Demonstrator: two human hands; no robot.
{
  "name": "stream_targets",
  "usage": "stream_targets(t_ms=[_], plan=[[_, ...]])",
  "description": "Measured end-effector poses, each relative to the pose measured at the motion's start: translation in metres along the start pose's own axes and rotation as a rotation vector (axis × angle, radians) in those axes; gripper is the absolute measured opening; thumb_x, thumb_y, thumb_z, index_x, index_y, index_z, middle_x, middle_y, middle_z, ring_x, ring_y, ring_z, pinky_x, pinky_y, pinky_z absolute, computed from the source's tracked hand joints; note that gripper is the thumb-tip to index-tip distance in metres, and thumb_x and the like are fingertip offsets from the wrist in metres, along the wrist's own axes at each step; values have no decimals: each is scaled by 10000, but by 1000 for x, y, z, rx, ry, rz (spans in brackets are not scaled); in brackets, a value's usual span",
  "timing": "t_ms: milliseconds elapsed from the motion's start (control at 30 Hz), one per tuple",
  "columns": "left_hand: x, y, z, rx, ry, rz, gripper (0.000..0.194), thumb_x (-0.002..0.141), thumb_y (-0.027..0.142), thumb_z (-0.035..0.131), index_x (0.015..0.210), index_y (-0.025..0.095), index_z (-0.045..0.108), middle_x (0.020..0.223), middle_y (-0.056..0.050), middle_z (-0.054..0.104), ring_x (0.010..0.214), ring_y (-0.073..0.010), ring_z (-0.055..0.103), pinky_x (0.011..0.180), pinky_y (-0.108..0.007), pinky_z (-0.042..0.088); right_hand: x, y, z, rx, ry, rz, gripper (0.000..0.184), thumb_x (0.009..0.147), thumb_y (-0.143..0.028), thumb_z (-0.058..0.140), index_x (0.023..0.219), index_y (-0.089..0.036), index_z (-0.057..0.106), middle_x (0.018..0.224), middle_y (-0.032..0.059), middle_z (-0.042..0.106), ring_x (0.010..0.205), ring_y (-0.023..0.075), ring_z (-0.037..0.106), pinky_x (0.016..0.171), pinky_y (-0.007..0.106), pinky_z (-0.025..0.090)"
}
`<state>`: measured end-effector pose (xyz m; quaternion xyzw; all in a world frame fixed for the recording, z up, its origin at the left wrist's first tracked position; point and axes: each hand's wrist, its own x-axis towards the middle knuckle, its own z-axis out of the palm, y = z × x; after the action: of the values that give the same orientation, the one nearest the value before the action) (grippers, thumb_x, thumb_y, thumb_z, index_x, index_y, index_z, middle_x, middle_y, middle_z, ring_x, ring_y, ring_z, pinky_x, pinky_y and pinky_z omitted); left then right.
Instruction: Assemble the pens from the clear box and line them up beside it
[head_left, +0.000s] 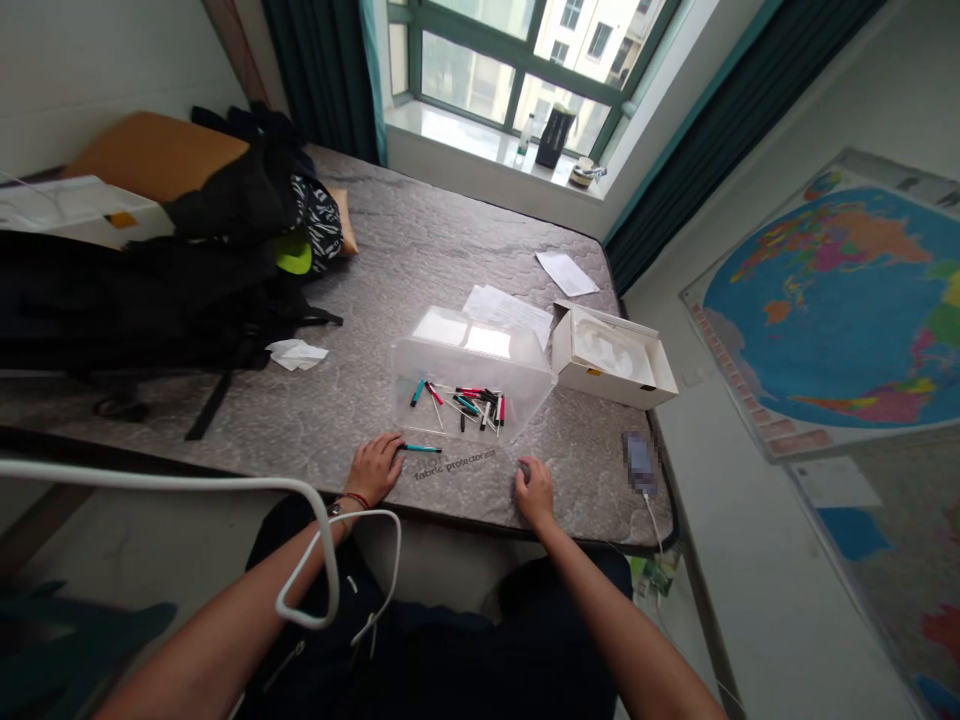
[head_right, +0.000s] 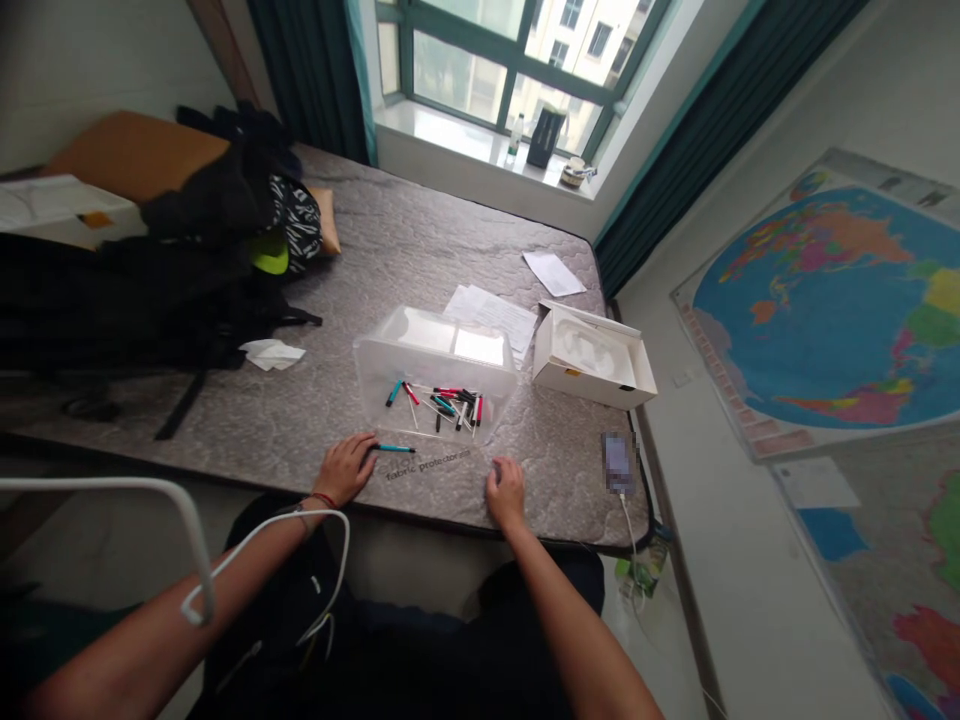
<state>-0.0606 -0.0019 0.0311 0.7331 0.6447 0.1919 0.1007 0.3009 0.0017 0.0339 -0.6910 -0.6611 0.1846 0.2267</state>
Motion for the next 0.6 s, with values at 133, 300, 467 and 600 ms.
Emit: stream_targets(t_ms=[133, 300, 467, 600], plan=[[8, 11, 1, 3, 7, -81, 233, 903, 311, 485, 1037, 240, 663, 1168, -98, 630, 1089, -282, 537, 887, -423, 425, 20, -47, 20, 220, -277, -93, 212, 847, -233, 516, 965, -185, 684, 920, 56, 701, 818, 186, 637, 821, 310, 483], [1, 22, -2, -49, -31, -40, 172, 906, 320, 523, 969, 264, 672, 1009, -63, 651, 982, -256, 556, 835, -386, 436, 31, -93, 51, 352, -435, -40, 271, 793, -290, 651, 1040, -182, 676, 789, 14, 691, 713, 168, 638, 725, 291, 499], [-14, 27, -11, -163, -15, 3, 164, 914, 331, 536, 972, 257, 670, 993, -49, 661, 970, -226, 574, 864, -366, 453, 28, -111, 63, 572, -487, 99, 220, 835, -346, 583, 932, -163, 659, 714, 12, 676, 571, 152, 633, 566, 265, 509], [-15, 29, -18, -226, 30, -4, 201, 922, 358, 519, 987, 254, 679, 980, -53, 678, 953, -219, 599, 860, -363, 474, 32, -119, 56, 676, -506, 137, 296, 794, -419, 624, 936, -161, 656, 738, 34, 691, 612, 178, 661, 534, 272, 524]])
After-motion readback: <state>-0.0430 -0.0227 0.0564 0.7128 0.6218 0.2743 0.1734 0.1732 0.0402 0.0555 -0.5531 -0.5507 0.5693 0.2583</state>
